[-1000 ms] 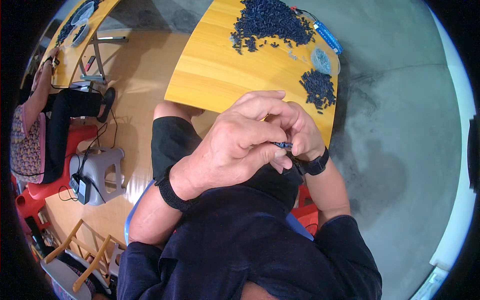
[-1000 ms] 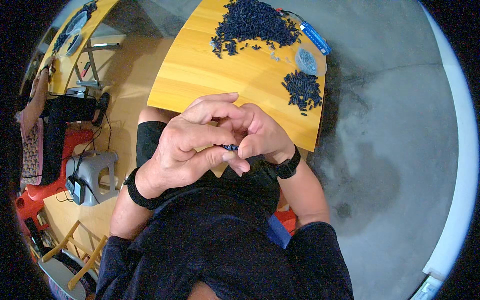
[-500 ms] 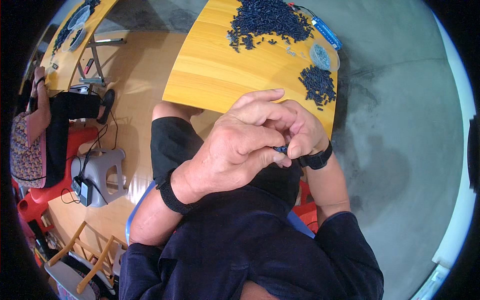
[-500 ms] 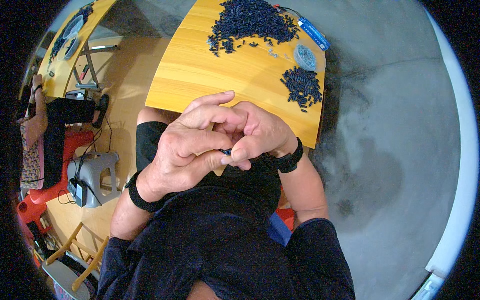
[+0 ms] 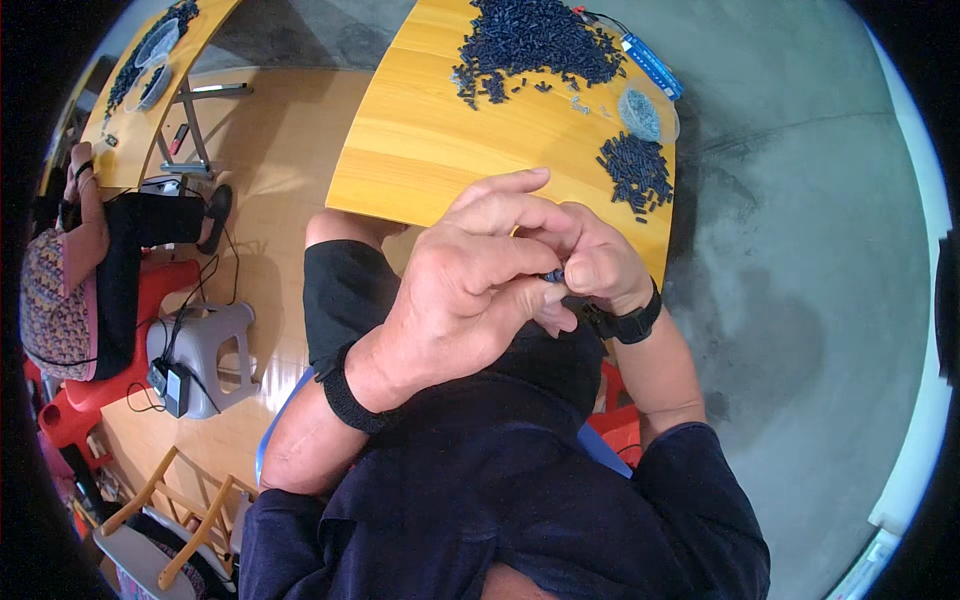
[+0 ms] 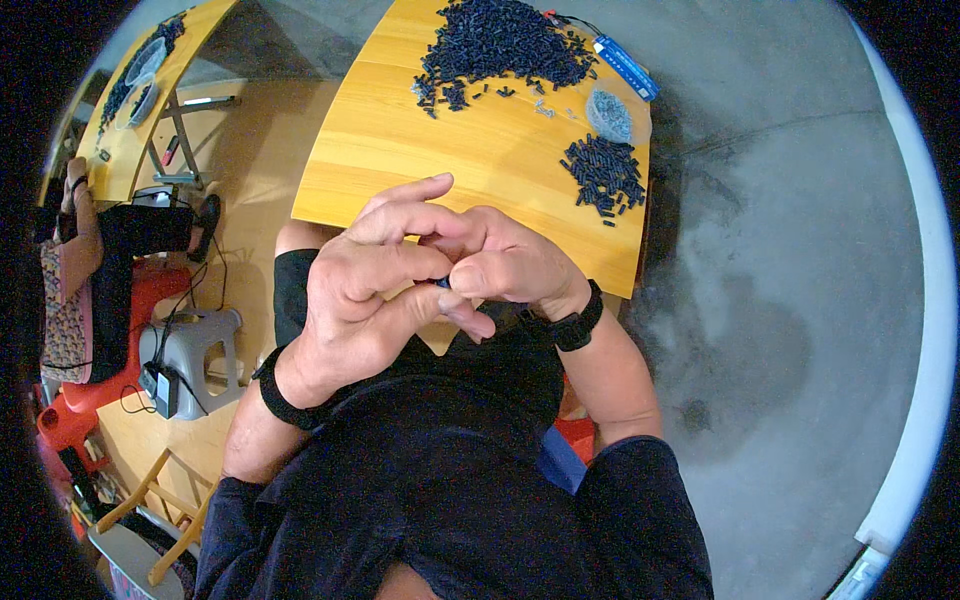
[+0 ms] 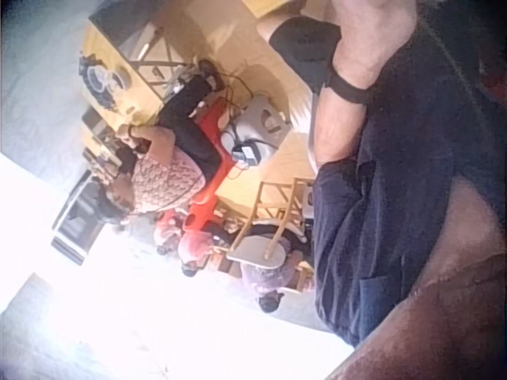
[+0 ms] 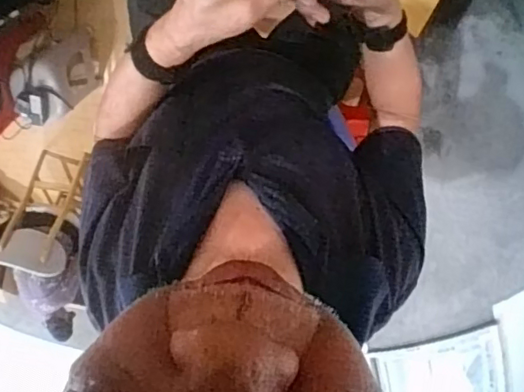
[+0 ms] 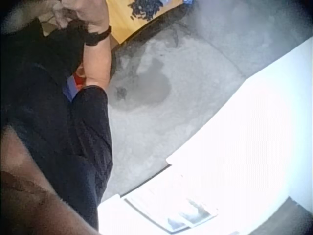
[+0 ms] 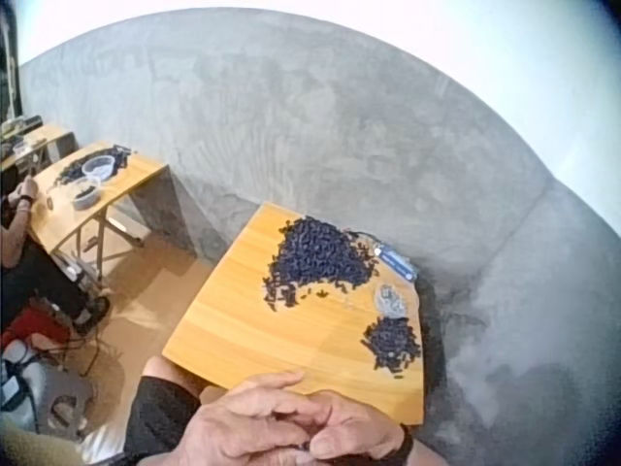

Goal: Manually assembling small black and blue plastic components by hand on an assembly table.

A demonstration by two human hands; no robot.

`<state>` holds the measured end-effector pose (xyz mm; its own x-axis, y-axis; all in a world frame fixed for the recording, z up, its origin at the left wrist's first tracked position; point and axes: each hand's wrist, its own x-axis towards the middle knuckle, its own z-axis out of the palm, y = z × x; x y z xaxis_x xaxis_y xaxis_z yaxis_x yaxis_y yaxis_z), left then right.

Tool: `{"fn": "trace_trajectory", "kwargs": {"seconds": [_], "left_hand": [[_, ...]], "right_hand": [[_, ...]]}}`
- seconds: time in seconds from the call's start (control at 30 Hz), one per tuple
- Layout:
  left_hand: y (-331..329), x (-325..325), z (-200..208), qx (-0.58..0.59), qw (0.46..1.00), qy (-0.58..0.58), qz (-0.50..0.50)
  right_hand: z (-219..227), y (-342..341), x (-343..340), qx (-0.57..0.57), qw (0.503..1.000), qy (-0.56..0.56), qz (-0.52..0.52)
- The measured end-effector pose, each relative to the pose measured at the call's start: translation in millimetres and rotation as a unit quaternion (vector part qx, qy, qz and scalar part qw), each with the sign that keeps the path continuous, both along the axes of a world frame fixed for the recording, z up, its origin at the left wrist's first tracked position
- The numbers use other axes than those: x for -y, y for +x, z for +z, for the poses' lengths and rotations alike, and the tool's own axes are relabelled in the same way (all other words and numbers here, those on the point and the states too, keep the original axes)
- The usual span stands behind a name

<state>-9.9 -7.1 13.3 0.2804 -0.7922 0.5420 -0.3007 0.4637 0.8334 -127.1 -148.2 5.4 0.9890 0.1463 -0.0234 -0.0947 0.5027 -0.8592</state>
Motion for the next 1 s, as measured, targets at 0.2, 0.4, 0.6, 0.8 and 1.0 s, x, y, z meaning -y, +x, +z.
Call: {"fn": "trace_trajectory", "kwargs": {"seconds": [0.2,0.4,0.6,0.8,1.0], "left_hand": [[5.2,2.9,-3.9,-0.013,0.999,0.033,-0.016],[5.9,8.2,-0.7,-0.016,0.998,0.06,-0.019],[5.4,15.5,1.5,-0.03,0.998,0.04,-0.05],[5.4,15.5,-2.0,-0.04,0.997,0.053,-0.039],[7.3,13.8,-4.2,-0.055,0.994,0.077,-0.049]], "right_hand": [[-9.0,-1.8,2.7,-0.033,0.999,0.033,-0.017],[-9.7,0.2,3.9,-0.055,0.994,0.091,-0.009],[-9.6,-1.3,6.0,-0.05,0.993,0.102,-0.034],[-12.0,-1.7,-1.0,-0.047,0.99,0.119,-0.055],[-15.7,-2.6,-8.4,-0.058,0.988,0.122,-0.072]]}}
